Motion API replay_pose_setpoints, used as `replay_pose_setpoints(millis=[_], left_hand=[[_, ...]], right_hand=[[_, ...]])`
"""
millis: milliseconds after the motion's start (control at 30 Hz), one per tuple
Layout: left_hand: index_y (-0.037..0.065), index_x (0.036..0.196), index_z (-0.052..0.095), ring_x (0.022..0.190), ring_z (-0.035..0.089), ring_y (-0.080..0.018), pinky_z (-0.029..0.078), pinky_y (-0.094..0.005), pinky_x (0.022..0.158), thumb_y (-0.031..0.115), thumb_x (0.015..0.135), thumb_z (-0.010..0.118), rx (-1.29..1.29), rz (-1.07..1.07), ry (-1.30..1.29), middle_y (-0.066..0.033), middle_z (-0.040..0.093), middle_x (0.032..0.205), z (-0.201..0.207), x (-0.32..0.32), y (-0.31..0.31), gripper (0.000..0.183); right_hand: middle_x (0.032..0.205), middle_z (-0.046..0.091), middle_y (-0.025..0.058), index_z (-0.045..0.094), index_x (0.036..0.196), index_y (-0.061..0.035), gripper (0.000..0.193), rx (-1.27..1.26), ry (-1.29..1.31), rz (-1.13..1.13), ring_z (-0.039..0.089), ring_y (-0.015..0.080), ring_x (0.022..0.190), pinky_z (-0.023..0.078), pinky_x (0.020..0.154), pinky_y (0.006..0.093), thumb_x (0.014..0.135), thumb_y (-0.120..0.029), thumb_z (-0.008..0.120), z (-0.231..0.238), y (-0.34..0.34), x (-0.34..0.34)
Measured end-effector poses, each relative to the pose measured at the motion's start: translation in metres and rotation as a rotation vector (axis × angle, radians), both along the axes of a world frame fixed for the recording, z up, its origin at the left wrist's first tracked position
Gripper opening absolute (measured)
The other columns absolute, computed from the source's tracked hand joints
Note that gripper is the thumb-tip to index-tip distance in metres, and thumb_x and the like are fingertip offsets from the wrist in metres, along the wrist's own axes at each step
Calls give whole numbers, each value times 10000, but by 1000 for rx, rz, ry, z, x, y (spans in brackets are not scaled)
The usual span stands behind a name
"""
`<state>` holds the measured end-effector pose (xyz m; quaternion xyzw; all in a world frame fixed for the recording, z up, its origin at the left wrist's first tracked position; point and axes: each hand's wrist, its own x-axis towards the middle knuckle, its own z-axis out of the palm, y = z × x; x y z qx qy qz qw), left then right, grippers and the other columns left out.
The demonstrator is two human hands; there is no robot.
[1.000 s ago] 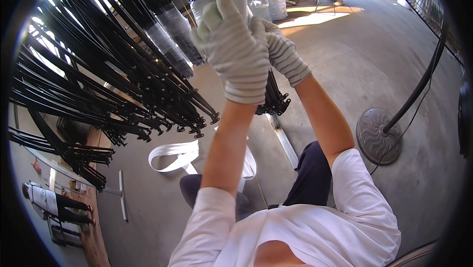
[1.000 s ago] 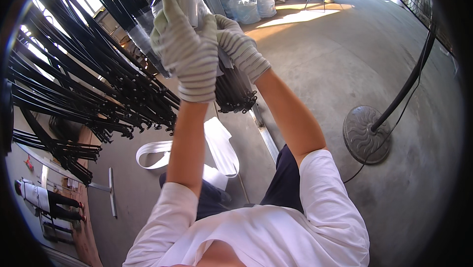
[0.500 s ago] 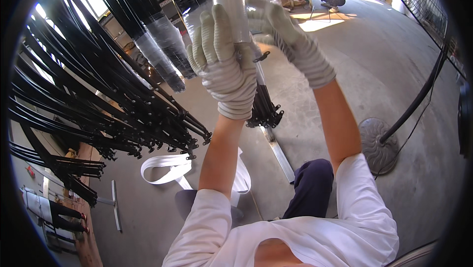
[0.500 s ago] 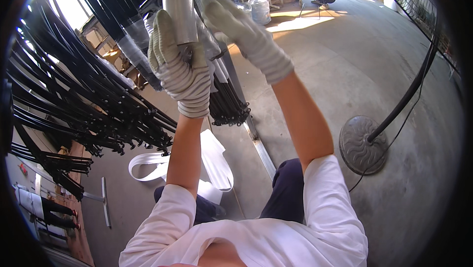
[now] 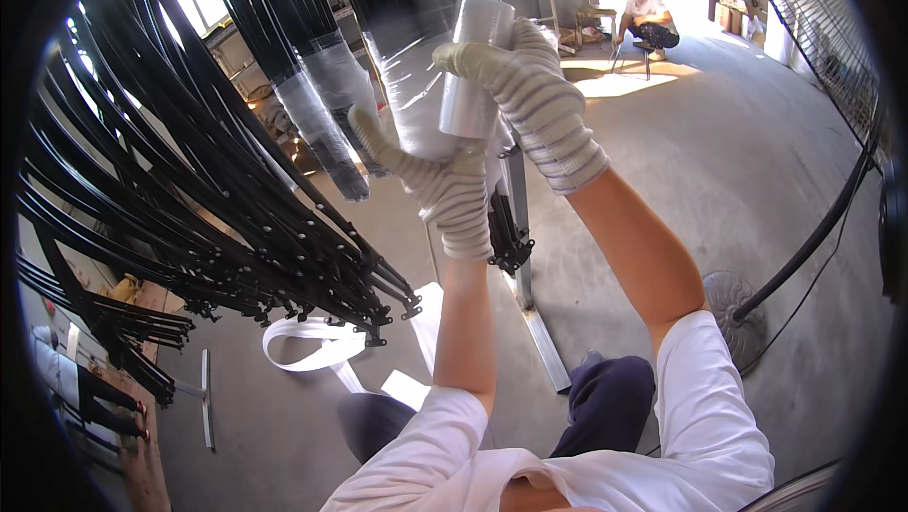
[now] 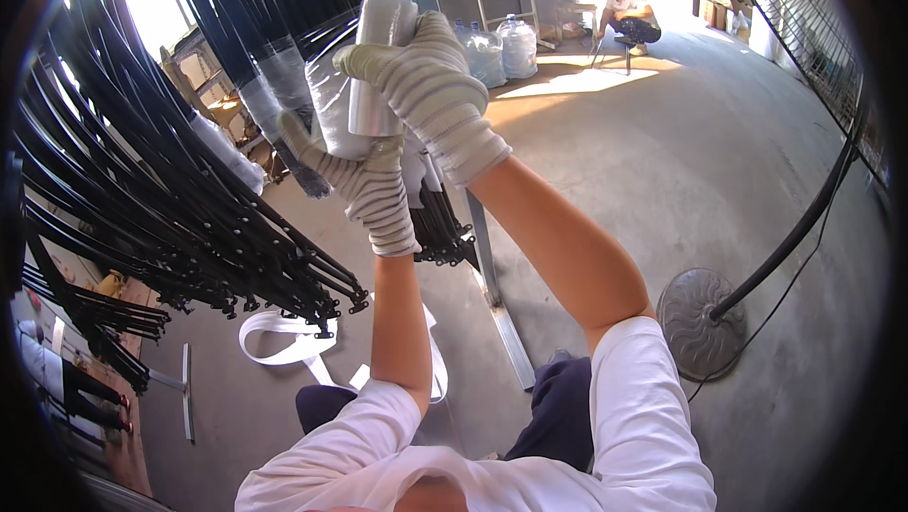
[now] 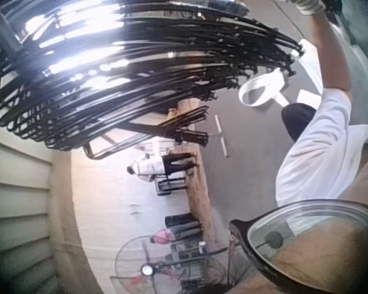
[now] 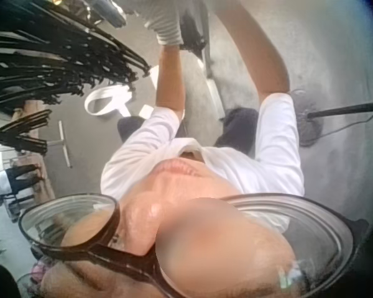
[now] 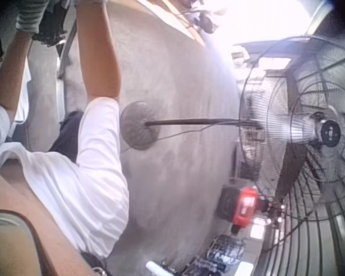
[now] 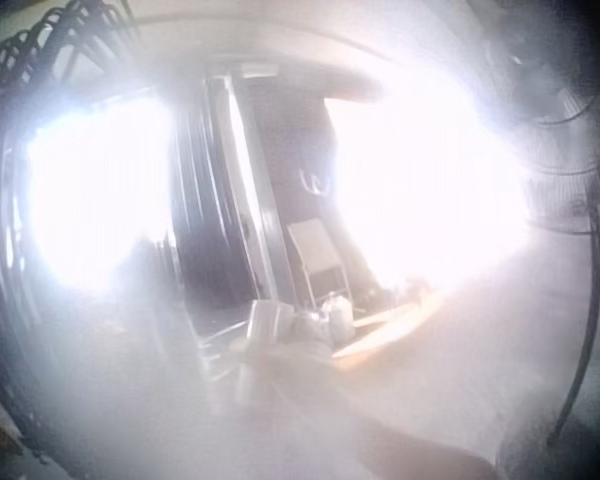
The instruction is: The person wraps black metal frames with foam padding and plastic stretch wrap. They secure the foam with the wrap and move along the line of hanging metal parts.
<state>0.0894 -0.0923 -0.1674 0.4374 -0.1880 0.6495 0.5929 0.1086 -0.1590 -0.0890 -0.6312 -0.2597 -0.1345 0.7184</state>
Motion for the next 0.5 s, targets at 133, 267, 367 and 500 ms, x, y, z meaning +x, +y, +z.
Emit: replay_pose_setpoints(millis=[133,267,367,500], left_hand=[[147,1284,239,1086,400,-208,385,-366,925,98,565,752,74,-204,98,-67,347,1220,-8,14,17,885],[142,1281,245,1047,425,-227,403,-357,900,37,585,722,53,-255,102,-100,375,1184,-3,0,8,851],[145,1278,244,1035,442,-232,415,-342,884,-2,605,696,48,-298,113,-105,390,1172,1,-11,7,824],[145,1263,271,1045,443,-223,418,-350,886,-12,585,710,24,-316,145,-90,404,1171,6,-27,7,823]], right_hand=[[895,545,182,435,987,14,657,-60,59,-43,581,239,791,513,643,332,523,-313,764,8,1,1],[903,551,168,464,1021,19,596,-148,104,329,581,238,774,520,639,301,591,-307,715,15,-32,10],[871,591,129,543,953,9,450,-77,83,550,603,205,760,521,651,292,665,-321,648,15,-51,10],[807,602,114,551,945,19,443,97,42,603,615,188,702,531,624,283,653,-293,667,24,-56,-4]])
